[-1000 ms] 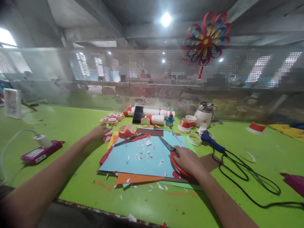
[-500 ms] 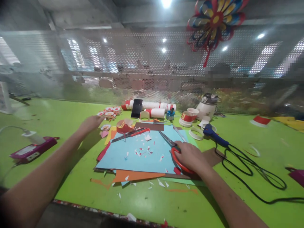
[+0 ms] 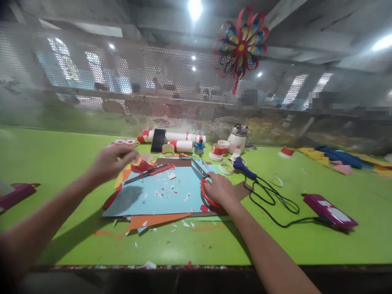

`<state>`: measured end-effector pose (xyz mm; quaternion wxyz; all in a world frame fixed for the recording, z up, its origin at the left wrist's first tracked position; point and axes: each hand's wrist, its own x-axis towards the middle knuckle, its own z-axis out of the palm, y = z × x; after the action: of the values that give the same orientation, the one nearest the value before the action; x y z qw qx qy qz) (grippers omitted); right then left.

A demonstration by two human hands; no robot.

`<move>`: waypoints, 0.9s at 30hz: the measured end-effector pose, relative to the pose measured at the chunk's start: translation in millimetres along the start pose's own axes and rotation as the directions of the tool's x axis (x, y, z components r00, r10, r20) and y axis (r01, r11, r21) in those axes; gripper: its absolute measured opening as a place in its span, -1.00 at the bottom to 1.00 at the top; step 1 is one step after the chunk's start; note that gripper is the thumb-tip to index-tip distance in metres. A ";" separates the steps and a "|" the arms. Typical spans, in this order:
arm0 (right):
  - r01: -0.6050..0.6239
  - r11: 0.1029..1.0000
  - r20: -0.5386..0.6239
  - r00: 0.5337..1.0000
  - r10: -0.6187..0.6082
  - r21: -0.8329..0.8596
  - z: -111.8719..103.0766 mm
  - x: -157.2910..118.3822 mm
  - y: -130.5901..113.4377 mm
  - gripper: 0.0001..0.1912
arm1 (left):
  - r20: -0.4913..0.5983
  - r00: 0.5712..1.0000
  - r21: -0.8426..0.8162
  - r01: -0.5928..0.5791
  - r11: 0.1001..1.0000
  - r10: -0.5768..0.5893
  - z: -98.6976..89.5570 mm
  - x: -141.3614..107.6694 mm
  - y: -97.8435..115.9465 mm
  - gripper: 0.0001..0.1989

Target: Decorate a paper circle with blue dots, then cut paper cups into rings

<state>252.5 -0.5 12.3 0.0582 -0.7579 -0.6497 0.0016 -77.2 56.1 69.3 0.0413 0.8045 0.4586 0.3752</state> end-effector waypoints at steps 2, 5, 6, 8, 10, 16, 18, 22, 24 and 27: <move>-0.005 1.000 0.004 1.000 0.005 -0.014 0.0 -1.1 -0.4 -0.66 | 0.195 0.962 -0.068 -0.182 0.981 0.192 18.9 -6.7 17.7 -0.76; -0.004 0.999 0.028 1.000 0.005 -0.036 2.3 -1.2 -2.0 -0.67 | 0.370 0.847 -0.148 -0.353 0.924 0.383 45.5 -19.6 34.7 -0.77; 0.000 0.999 0.035 0.999 0.002 -0.044 3.1 -0.9 -2.8 -0.67 | 0.401 0.816 -0.162 -0.385 0.908 0.418 52.1 -24.1 37.3 -0.79; 0.008 0.998 0.042 0.999 -0.006 -0.062 4.3 -0.6 -4.6 -0.66 | 0.431 0.777 -0.172 -0.429 0.887 0.459 61.0 -32.4 38.4 -0.78; 0.022 0.996 0.046 0.999 -0.018 -0.083 4.8 -2.2 -7.1 -0.66 | 0.432 0.770 -0.158 -0.448 0.880 0.469 64.9 -38.9 36.3 -0.76; 0.075 0.991 0.053 0.996 -0.070 -0.113 -2.6 -16.6 -15.5 -0.69 | 0.387 0.792 -0.117 -0.467 0.877 0.473 65.7 -47.1 32.0 -0.70; 0.096 0.992 0.055 0.994 -0.091 -0.080 -13.0 -12.7 -17.4 -0.69 | 0.380 0.789 -0.115 -0.478 0.871 0.483 66.0 -48.5 32.2 -0.70; 0.090 0.993 0.027 0.995 -0.093 0.077 -42.1 33.8 -24.7 -0.65 | 0.369 0.787 -0.119 -0.487 0.865 0.494 67.8 -51.3 31.8 -0.70; 0.039 0.982 0.020 0.999 -0.043 0.183 -50.9 71.8 -32.9 -0.68 | 0.367 0.787 -0.122 -0.487 0.865 0.496 69.2 -52.2 30.7 -0.71; -0.069 0.933 0.047 0.997 0.055 0.352 -47.9 125.4 -51.5 -0.66 | 0.363 0.790 -0.118 -0.487 0.865 0.495 72.0 -52.5 28.9 -0.72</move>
<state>225.1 126.5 73.8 0.1816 -0.7551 -0.6156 0.1340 -26.3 19.0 0.0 0.0383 0.9525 0.2135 0.2136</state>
